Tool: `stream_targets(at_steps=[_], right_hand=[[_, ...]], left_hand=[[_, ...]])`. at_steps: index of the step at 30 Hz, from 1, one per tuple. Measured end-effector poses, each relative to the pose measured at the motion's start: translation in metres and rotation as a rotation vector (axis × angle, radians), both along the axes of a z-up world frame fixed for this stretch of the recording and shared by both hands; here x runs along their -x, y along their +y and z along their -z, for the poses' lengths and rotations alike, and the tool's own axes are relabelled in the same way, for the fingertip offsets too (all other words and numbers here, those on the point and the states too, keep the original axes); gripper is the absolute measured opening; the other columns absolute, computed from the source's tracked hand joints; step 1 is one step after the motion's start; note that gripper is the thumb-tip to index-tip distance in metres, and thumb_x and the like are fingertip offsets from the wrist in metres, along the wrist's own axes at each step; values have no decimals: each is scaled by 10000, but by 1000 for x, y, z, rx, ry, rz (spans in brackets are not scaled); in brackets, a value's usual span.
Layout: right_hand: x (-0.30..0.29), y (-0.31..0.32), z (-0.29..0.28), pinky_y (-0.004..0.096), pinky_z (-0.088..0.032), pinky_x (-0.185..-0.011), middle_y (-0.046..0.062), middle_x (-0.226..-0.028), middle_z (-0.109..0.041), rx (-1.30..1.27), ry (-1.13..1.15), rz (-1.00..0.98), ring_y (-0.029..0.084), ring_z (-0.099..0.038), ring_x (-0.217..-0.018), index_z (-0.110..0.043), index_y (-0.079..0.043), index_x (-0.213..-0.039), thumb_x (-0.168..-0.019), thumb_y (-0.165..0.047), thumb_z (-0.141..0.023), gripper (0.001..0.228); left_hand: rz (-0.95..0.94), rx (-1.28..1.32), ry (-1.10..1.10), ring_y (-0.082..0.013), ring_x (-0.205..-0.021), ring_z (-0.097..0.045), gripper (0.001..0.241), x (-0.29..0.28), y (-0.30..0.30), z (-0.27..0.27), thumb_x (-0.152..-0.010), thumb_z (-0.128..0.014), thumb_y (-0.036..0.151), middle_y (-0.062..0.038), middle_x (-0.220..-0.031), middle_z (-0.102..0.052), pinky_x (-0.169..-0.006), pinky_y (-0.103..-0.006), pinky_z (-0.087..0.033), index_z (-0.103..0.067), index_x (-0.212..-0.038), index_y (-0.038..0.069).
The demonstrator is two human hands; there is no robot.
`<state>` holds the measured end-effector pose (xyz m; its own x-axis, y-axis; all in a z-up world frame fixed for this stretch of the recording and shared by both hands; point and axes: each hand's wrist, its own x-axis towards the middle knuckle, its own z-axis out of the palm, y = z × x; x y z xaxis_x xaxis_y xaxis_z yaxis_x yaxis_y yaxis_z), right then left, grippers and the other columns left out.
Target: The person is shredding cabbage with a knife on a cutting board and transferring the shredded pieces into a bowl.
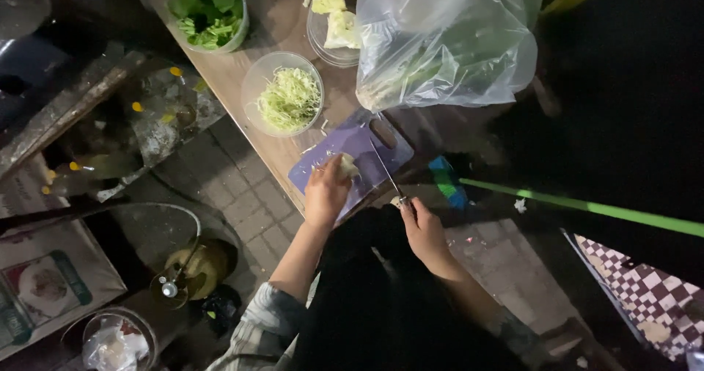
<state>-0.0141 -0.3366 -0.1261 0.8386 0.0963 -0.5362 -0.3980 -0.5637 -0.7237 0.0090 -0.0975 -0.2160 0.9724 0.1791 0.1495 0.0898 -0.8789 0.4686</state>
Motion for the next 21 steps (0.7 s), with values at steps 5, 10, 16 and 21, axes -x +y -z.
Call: stream_targets(at_steps=[5,10,16,21], right_hand=[[-3,-5,0,537,-545,-972,258,-1222,-701,18,10,-2,420,-648,-1176,-638,-12,-1288,-1078,-440,-481,502],[-1,-8,1,507,-560,-949,215,-1219,-719,24,34,-13,385,-676,-1151,-640,-30,-1294,-1077,-477,-466,527],[2,-9,15,522,-588,-861,256,-1119,-731,43,-17,11,426,-693,-1076,-666,-12,-1217,-1071,-439,-513,477],[1,-8,13,497,-585,-900,267,-1168,-718,12,-4,-26,411,-682,-1123,-638,9,-1267,-1086,-415,-491,484]], left_hand=[[-28,16,-71,-364,-1028,-708,625,-10,21,-19,-696,-845,130,-138,-1162,-696,-871,-467,-579,-641,-1286,152],[19,-100,-210,-352,-1054,-679,664,-20,22,-9,-598,-886,48,-138,-1191,-641,-913,-464,-564,-594,-1192,106],[83,-263,-382,-381,-1115,-642,543,-8,22,30,-735,-843,153,-161,-1313,-611,-971,-487,-535,-625,-1220,41],[162,-155,-286,-374,-1207,-639,615,4,8,24,-785,-824,215,-150,-1342,-637,-1027,-458,-523,-630,-1351,70]])
